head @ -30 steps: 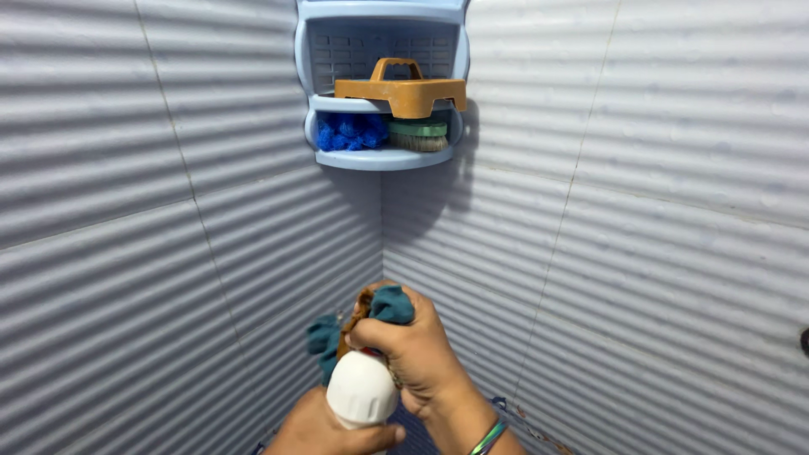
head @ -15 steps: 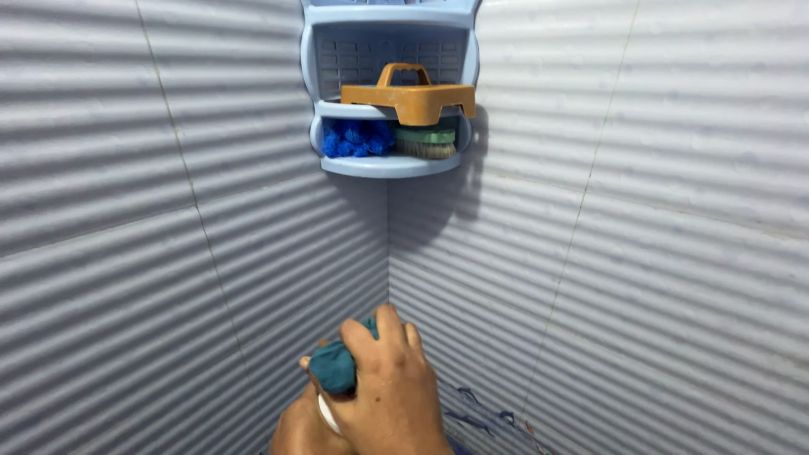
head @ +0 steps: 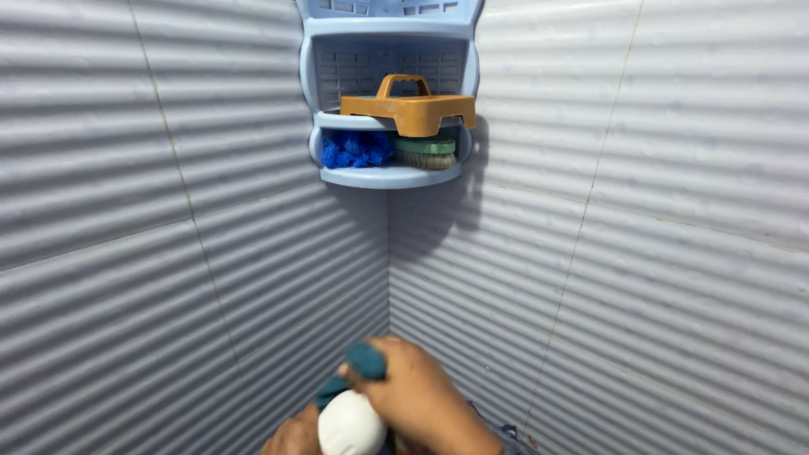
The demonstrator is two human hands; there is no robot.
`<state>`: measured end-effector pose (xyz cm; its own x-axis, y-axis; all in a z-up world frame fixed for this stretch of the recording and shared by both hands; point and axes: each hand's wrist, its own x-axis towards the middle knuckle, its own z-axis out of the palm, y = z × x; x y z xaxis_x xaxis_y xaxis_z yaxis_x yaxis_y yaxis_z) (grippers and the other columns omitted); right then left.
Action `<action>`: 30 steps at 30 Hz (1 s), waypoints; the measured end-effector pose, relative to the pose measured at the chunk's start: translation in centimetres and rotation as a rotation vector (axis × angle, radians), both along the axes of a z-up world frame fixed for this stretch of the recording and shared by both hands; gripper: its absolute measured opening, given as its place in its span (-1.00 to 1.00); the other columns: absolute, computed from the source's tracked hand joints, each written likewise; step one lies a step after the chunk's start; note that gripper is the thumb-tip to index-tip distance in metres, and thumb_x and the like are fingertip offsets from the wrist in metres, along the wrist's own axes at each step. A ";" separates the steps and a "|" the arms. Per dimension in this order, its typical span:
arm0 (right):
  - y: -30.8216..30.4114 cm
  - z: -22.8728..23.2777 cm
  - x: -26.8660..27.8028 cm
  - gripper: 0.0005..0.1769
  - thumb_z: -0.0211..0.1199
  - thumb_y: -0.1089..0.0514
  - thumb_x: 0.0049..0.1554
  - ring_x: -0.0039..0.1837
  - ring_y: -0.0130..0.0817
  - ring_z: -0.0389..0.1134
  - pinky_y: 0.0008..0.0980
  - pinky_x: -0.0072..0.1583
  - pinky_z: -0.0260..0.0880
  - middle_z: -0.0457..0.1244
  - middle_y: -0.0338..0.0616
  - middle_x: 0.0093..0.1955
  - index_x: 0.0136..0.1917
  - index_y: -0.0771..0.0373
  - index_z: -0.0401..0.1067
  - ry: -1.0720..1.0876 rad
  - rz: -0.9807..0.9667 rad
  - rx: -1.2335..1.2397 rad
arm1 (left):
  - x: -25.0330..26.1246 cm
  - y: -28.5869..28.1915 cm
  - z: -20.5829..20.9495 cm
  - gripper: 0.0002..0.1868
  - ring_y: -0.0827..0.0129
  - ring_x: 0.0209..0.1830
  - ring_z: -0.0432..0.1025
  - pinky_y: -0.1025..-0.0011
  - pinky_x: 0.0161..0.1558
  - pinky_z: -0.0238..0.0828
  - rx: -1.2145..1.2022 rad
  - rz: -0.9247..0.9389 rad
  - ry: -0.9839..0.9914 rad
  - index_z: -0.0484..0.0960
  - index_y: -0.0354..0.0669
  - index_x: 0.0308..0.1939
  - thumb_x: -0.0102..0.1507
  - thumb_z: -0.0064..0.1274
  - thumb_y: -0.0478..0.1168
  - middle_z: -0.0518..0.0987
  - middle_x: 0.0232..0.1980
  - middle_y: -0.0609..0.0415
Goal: The person organizes toiletries by placing a soap dish and various cleaning items onto a wall-mounted blue plastic shelf.
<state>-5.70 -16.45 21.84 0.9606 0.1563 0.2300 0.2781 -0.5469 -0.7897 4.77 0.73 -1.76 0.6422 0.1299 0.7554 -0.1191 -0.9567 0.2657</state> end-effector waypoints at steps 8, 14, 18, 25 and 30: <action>2.0 -10.5 1.8 -0.75 0.15 0.06 0.27 0.10 -0.17 0.49 0.02 0.17 0.46 0.40 -0.01 -0.01 0.05 0.21 0.57 -1.270 -0.097 -0.719 | 5.1 -0.2 -8.1 -0.79 0.38 -0.38 0.53 0.26 -0.34 0.45 -0.107 -0.092 -0.465 0.69 -0.03 -0.25 0.13 0.10 -0.06 0.69 -0.35 0.16; -1.8 -9.6 4.8 -0.66 0.33 0.03 0.09 -0.07 -0.04 0.44 -0.04 -0.14 0.43 0.40 0.16 -0.04 0.01 0.32 0.54 -0.142 0.187 -0.739 | 2.2 1.3 -3.4 -0.71 0.35 -0.31 0.55 0.23 -0.34 0.43 0.192 -0.358 -0.261 0.75 -0.06 -0.23 0.13 0.02 -0.05 0.72 -0.32 0.18; -4.9 -4.2 4.6 -0.35 0.45 -0.15 -0.23 -0.21 -0.06 0.43 -0.11 -0.28 0.29 0.44 0.24 -0.06 -0.01 0.37 0.55 0.600 0.314 -0.410 | 0.4 -0.3 0.2 -0.71 0.34 -0.15 0.56 0.20 -0.21 0.45 0.315 -0.303 0.223 0.73 -0.03 -0.07 0.20 0.02 -0.11 0.73 -0.15 0.18; -1.9 -8.0 2.5 -0.74 0.17 0.24 0.18 -0.02 -0.02 0.46 -0.07 -0.09 0.51 0.37 0.16 -0.08 0.11 0.39 0.49 -0.536 0.330 -0.670 | 3.6 2.1 -2.5 -0.62 0.31 -0.06 0.58 0.12 -0.13 0.47 0.215 -0.413 0.330 0.65 -0.11 0.11 0.24 -0.03 -0.17 0.73 -0.09 0.13; -0.6 -8.7 3.7 -0.63 0.18 0.23 0.22 0.02 0.10 0.46 -0.06 -0.09 0.54 0.33 0.35 -0.03 0.27 0.43 0.42 -0.460 0.227 -0.817 | 3.3 2.2 -1.2 -0.63 0.36 -0.10 0.57 0.12 -0.07 0.46 0.160 -0.427 0.317 0.61 -0.05 0.16 0.28 -0.02 -0.17 0.71 -0.01 0.12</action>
